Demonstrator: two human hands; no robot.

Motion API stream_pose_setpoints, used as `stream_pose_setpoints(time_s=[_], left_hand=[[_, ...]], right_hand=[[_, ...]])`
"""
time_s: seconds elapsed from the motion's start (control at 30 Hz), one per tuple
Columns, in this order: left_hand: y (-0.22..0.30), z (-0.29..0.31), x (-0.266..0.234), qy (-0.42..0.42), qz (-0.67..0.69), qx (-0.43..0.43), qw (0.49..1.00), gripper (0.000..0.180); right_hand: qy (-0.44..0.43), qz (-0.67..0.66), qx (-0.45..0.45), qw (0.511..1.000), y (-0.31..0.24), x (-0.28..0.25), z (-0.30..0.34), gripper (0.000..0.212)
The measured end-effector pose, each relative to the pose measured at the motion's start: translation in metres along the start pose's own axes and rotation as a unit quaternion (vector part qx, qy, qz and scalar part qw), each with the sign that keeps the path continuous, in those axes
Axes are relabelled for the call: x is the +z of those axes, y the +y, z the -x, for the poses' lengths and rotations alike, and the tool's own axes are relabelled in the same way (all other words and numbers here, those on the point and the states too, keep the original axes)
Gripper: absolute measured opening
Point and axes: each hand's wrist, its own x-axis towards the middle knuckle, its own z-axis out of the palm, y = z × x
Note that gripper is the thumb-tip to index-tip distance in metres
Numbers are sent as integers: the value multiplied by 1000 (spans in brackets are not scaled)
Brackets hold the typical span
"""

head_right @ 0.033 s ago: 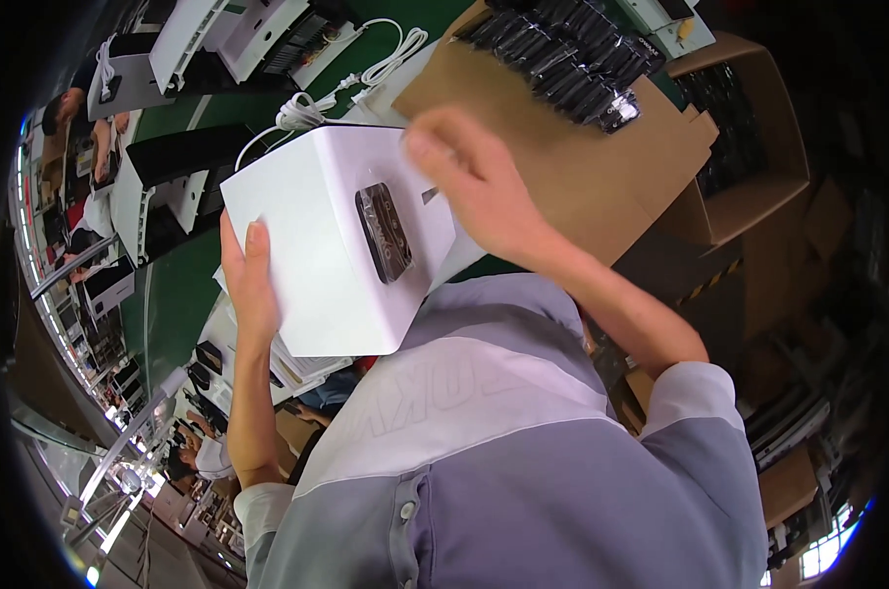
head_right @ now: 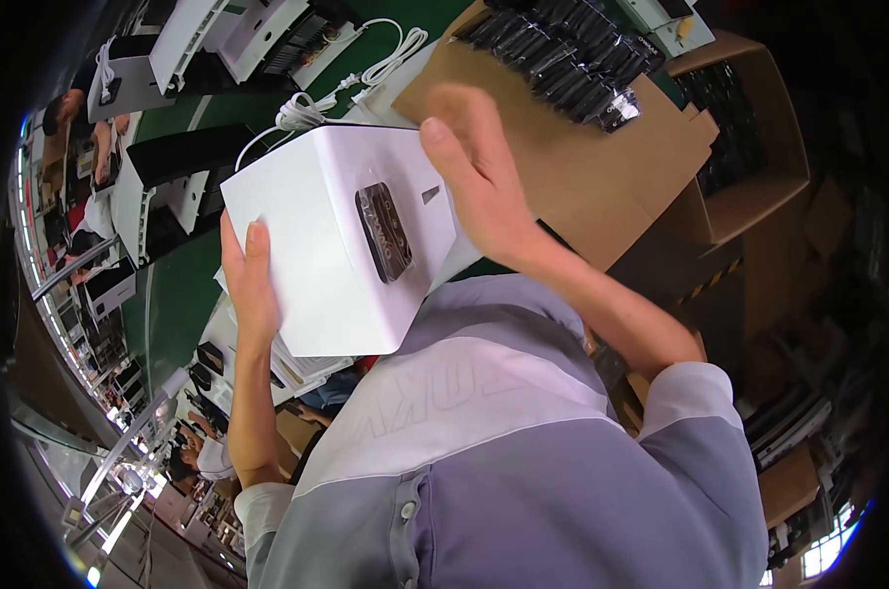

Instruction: Manually assemble electronic components into plastic housings on a production line.

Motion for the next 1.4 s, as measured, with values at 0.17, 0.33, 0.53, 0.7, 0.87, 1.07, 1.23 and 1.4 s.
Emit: stream_pose_setpoints(time_s=[0.17, 0.33, 0.53, 0.7, 0.87, 1.07, 1.23, 1.4], left_hand=[[6, -3, 6, 0, 17, 40, 999, 59], [3, 1, 1, 17, -14, 56, 998, 57], [-2, 9, -2, 39, -31, 55, 997, 52], [-3, 34, -50, -1, -38, -48, 998, 40], [18, 19, -31, -96, 71, -78, 990, 36], [65, 28, 0, -147, 11, -17, 989, 28], [134, 49, -41, -105, -13, 6, 994, 20], [198, 65, -107, 13, -11, 99, 995, 30]], right_hand=[[-15, -5, -140, 990, 36, 71, 11, 74], [-25, -29, -89, 995, 35, 72, 8, 78], [47, 299, 17, 953, 222, 17, 51, 62], [-22, 269, 64, 961, 168, -50, 84, 33], [12, 173, 74, 982, 151, -59, 63, 25], [4, 88, 129, 988, 150, -54, 48, 26], [11, -155, 208, 966, 125, -34, -13, 29], [-81, -289, 201, 932, 45, 72, -148, 43]])
